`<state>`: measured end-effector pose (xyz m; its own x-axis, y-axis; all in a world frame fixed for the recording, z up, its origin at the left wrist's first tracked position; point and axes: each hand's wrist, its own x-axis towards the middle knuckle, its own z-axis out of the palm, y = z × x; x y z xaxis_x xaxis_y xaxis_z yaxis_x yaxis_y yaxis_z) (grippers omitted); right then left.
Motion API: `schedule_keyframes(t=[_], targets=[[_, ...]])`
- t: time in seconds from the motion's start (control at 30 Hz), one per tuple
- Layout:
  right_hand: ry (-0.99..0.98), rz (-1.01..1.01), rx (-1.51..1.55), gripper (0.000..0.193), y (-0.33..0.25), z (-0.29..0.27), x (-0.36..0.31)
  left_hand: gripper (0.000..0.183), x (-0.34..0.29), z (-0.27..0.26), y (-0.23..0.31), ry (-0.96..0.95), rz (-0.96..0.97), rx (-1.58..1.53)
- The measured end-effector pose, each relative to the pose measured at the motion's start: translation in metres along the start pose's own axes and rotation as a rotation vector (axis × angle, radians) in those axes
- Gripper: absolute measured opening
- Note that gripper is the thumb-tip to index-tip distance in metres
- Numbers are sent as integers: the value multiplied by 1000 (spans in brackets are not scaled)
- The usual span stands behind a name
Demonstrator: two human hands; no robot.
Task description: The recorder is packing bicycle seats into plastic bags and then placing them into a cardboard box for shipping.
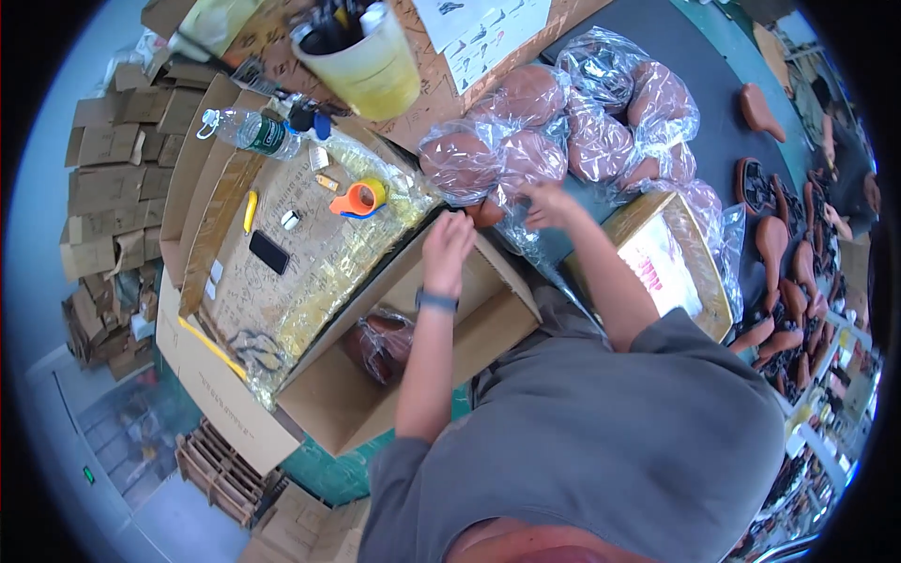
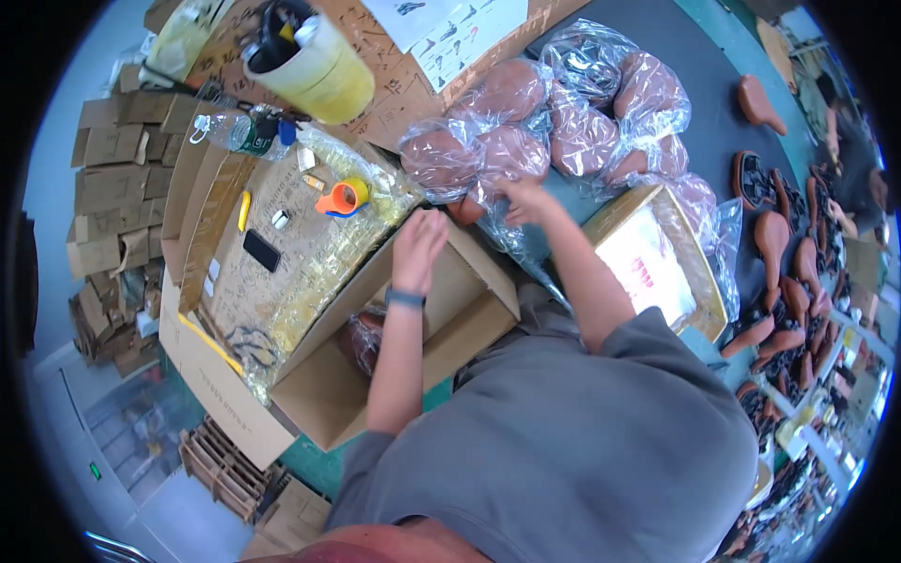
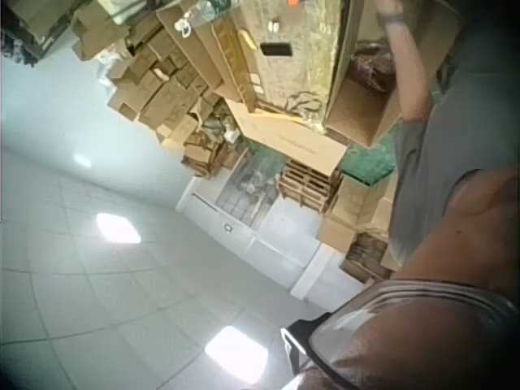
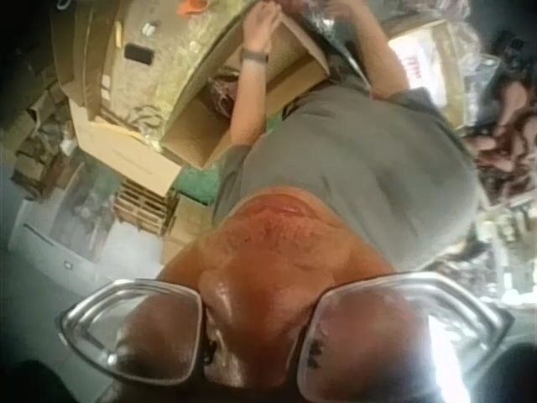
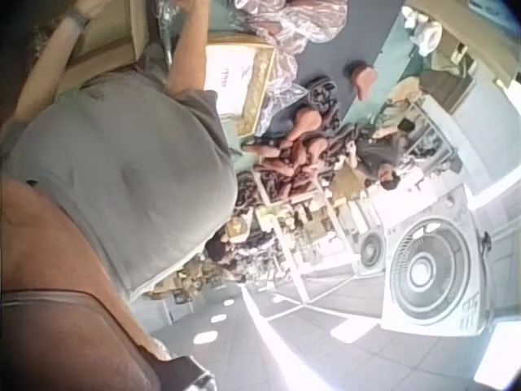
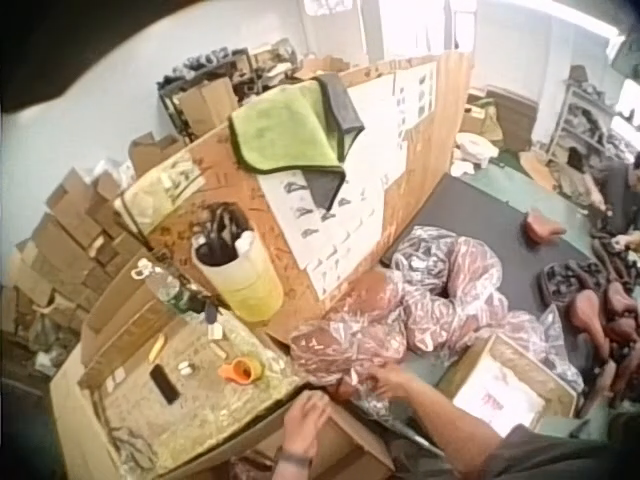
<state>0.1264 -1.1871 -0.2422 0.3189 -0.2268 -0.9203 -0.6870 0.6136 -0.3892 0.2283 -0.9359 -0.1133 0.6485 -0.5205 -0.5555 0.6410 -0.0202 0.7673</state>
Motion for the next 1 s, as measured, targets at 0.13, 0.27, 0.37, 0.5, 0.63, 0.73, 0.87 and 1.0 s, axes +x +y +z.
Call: schedule_keyframes(t=[0.13,0.27,0.37,0.5,0.63,0.73,0.87,1.0], targets=[[131,-95,555,98,43,15,104,60,150,91,-64,234,21,157],[120,-209,711,98,12,25,79,95,239,26,-111,414,-175,203],[433,-357,185,124,35,-43,25,125,240,22,-176,594,15,648],[407,-457,-972,133,-15,-147,-40,123,244,31,-195,624,-54,610],[551,-468,-1593,126,-44,-127,-44,91,251,62,-194,726,-75,528],[430,-447,-1526,118,-11,-175,-29,37,179,152,-133,384,-368,322],[404,-500,-1363,76,-6,-136,-76,30,48,103,-68,-122,-414,-63],[-139,-435,-284,62,23,-128,-157,100,-101,-12,15,-374,209,-106]])
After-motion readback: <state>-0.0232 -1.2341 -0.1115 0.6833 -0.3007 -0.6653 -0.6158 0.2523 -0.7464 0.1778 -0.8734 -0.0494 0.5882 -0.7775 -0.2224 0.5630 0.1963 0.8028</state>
